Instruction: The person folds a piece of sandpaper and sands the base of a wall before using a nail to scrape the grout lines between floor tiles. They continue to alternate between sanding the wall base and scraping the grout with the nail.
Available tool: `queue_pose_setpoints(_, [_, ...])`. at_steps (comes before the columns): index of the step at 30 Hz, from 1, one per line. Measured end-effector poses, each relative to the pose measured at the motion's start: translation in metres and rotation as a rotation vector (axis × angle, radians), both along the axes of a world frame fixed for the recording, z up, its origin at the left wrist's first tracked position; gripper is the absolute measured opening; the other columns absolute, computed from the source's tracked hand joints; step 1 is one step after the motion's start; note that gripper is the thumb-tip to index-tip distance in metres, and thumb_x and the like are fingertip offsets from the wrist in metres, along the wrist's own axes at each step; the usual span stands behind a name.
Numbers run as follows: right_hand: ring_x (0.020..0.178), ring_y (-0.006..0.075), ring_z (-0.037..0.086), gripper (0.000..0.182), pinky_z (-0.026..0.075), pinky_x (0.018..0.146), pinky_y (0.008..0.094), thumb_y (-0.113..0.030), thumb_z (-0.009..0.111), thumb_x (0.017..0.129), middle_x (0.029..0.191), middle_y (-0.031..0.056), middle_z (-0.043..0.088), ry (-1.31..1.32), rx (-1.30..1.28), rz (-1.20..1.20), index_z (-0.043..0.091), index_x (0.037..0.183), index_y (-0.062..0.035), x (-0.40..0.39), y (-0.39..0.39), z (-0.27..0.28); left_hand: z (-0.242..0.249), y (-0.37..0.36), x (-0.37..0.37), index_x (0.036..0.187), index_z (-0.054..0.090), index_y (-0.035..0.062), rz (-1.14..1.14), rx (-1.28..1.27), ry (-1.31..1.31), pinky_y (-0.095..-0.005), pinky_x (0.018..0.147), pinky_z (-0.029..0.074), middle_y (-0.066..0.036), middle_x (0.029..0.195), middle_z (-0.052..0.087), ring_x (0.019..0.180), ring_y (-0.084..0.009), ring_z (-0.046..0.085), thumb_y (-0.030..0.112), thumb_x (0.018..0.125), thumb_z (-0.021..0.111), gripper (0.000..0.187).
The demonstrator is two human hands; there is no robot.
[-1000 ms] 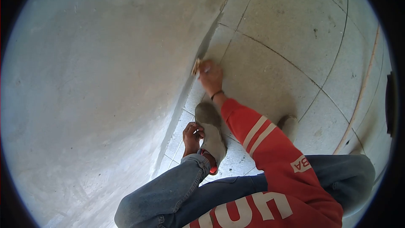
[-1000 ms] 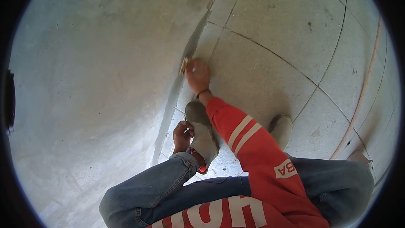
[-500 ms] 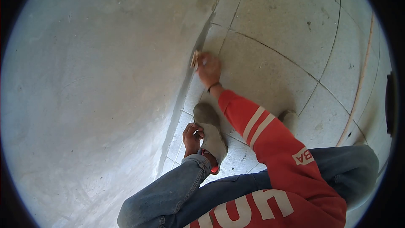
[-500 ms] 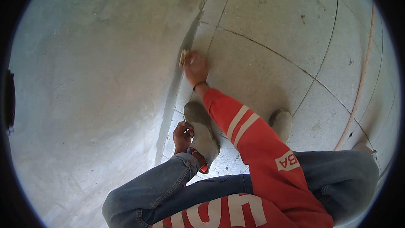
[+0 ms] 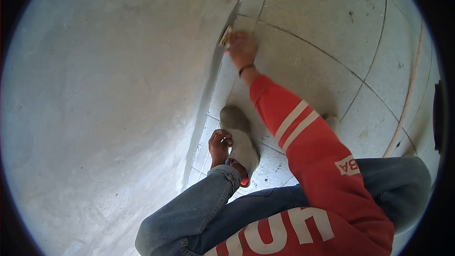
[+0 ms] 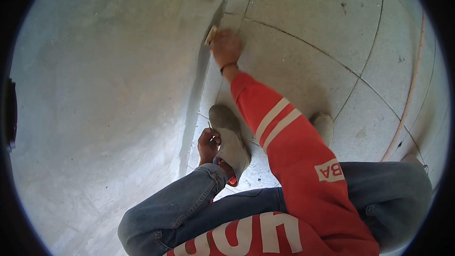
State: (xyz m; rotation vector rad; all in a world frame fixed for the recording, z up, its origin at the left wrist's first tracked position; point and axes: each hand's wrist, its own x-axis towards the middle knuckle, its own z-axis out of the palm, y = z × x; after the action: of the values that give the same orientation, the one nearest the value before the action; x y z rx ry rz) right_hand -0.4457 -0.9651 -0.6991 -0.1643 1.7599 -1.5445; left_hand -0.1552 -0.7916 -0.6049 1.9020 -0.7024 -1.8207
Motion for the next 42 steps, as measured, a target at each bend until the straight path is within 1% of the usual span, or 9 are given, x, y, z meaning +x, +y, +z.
queue_pose_setpoints(2, [0.097,0.0326,0.065,0.023,0.048,0.089,0.0513,-0.033,0.059,0.102,0.09,0.011,0.068,-0.365,-0.086,-0.035,0.065,0.097,-0.0123,-0.013,-0.006,0.013,0.002,0.003,0.0,0.1,0.061,0.007,0.057,0.02,0.034,-0.0304,0.057,0.048,-0.009,0.083,0.068,0.061,-0.0177,0.061,0.019,0.102,0.058,0.013])
queue_pose_setpoints(7, [0.093,0.03,0.066,0.025,0.047,0.093,0.0479,-0.034,0.058,0.102,0.092,0.0044,0.076,0.962,0.16,0.316,0.069,0.108,-0.0118,0.097,0.048,-0.036,-0.004,0.0,0.003,0.101,0.061,0.0069,0.02,0.028,0.032,-0.0289,0.056,0.048,-0.009,0.082,0.068,0.061,-0.0172,0.062,0.017,0.099,0.06,0.01])
queue_pose_setpoints(9, [0.076,0.0218,0.076,0.02,0.058,0.066,0.0339,-0.024,0.068,0.098,0.082,0.0129,0.075,0.114,0.049,0.519,0.07,0.1,-0.0046,0.091,0.075,0.007,-0.001,-0.004,-0.001,0.101,0.061,0.0069,-0.025,0.005,-0.007,-0.0292,0.056,0.048,-0.009,0.081,0.068,0.06,-0.0174,0.062,0.017,0.099,0.06,0.01])
queue_pose_setpoints(12, [0.072,0.0201,0.076,0.019,0.058,0.06,0.0352,-0.023,0.069,0.097,0.082,0.0105,0.075,0.062,-0.02,0.053,0.071,0.098,-0.0046,0.08,0.053,-0.026,0.005,-0.003,-0.007,0.101,0.061,0.0067,-0.013,0.004,-0.016,-0.0296,0.057,0.048,-0.009,0.081,0.068,0.06,-0.0176,0.062,0.016,0.099,0.058,0.01])
queue_pose_setpoints(17, [0.1,0.0313,0.067,0.023,0.048,0.095,0.0482,-0.03,0.059,0.1,0.097,0.0102,0.074,-0.247,-0.028,0.043,0.066,0.106,-0.0088,-0.04,0.003,0.024,0.002,0.008,0.001,0.102,0.061,0.007,0.118,0.02,0.044,-0.0297,0.058,0.048,-0.009,0.084,0.069,0.062,-0.0177,0.062,0.018,0.102,0.058,0.012])
queue_pose_setpoints(20, [0.105,0.0335,0.066,0.022,0.049,0.096,0.0496,-0.028,0.059,0.099,0.106,0.0124,0.072,0.619,0.178,0.11,0.067,0.104,-0.0083,0.037,0.008,-0.014,0.003,0.007,0.001,0.102,0.061,0.0072,0.11,0.021,0.038,-0.0295,0.059,0.049,-0.01,0.085,0.07,0.063,-0.0176,0.062,0.019,0.103,0.058,0.012])
queue_pose_setpoints(31, [0.101,0.0355,0.066,0.028,0.051,0.092,0.0529,-0.038,0.059,0.1,0.102,0.0113,0.071,-0.028,0.059,0.103,0.071,0.106,-0.0139,-0.068,-0.022,0.025,0.006,0.008,0.002,0.102,0.061,0.0059,0.114,0.042,0.047,-0.0308,0.062,0.05,-0.01,0.085,0.07,0.066,-0.0183,0.063,0.02,0.102,0.06,0.014])
queue_pose_setpoints(34, [0.101,0.0341,0.066,0.025,0.051,0.091,0.0512,-0.035,0.059,0.1,0.097,0.0099,0.071,0.945,0.385,0.086,0.071,0.104,-0.0139,-0.012,-0.033,-0.054,0.004,0.01,0.007,0.101,0.061,0.0056,0.104,0.043,0.038,-0.0305,0.061,0.049,-0.009,0.084,0.069,0.065,-0.018,0.063,0.021,0.102,0.06,0.015])
queue_pose_setpoints(42, [0.105,0.0367,0.064,0.02,0.049,0.095,0.0514,-0.032,0.061,0.098,0.099,0.0112,0.071,0.443,0.116,0.055,0.07,0.102,-0.0139,0.066,0.028,-0.019,0.003,0.001,0.006,0.103,0.06,0.0113,-0.098,0.023,-0.026,-0.0297,0.062,0.048,-0.005,0.088,0.068,0.068,-0.0169,0.061,0.029,0.104,0.06,0.017])
